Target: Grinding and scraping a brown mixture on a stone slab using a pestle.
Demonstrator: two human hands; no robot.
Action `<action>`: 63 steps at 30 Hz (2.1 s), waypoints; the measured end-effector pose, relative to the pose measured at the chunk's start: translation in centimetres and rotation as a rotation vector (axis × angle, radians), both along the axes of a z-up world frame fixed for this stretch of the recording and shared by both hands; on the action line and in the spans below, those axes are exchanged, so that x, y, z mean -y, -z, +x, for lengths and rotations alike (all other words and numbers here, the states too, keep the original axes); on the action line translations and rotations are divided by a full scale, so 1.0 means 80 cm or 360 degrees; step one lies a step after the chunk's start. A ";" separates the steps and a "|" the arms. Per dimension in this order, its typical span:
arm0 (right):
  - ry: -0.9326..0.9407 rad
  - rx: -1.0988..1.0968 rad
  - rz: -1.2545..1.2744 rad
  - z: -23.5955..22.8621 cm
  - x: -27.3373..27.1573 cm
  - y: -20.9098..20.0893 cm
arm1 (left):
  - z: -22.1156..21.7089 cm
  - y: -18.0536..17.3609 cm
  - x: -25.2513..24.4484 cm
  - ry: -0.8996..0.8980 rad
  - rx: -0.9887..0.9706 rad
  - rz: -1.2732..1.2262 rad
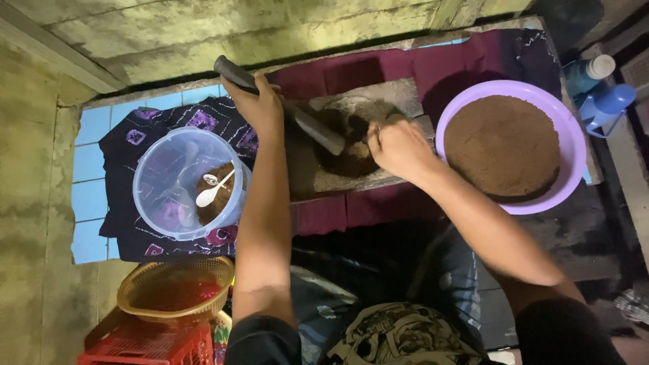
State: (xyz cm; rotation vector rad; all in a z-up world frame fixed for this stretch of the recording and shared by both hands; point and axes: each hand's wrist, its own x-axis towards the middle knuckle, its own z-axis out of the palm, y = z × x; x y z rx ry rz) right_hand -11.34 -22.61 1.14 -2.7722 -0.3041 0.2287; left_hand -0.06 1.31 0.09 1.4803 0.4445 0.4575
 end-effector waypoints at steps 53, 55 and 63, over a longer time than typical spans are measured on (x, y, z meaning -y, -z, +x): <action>-0.0900 0.0744 0.0566 -0.043 0.041 -0.040 | 0.044 0.088 -0.029 -0.0115 0.0581 0.0224; -0.0966 0.0755 0.0636 -0.051 0.028 -0.032 | 0.033 0.070 -0.025 -0.0095 0.0471 -0.0023; -0.1133 0.0650 0.0485 -0.010 0.043 0.025 | 0.012 0.027 -0.010 -0.0187 0.0320 -0.0211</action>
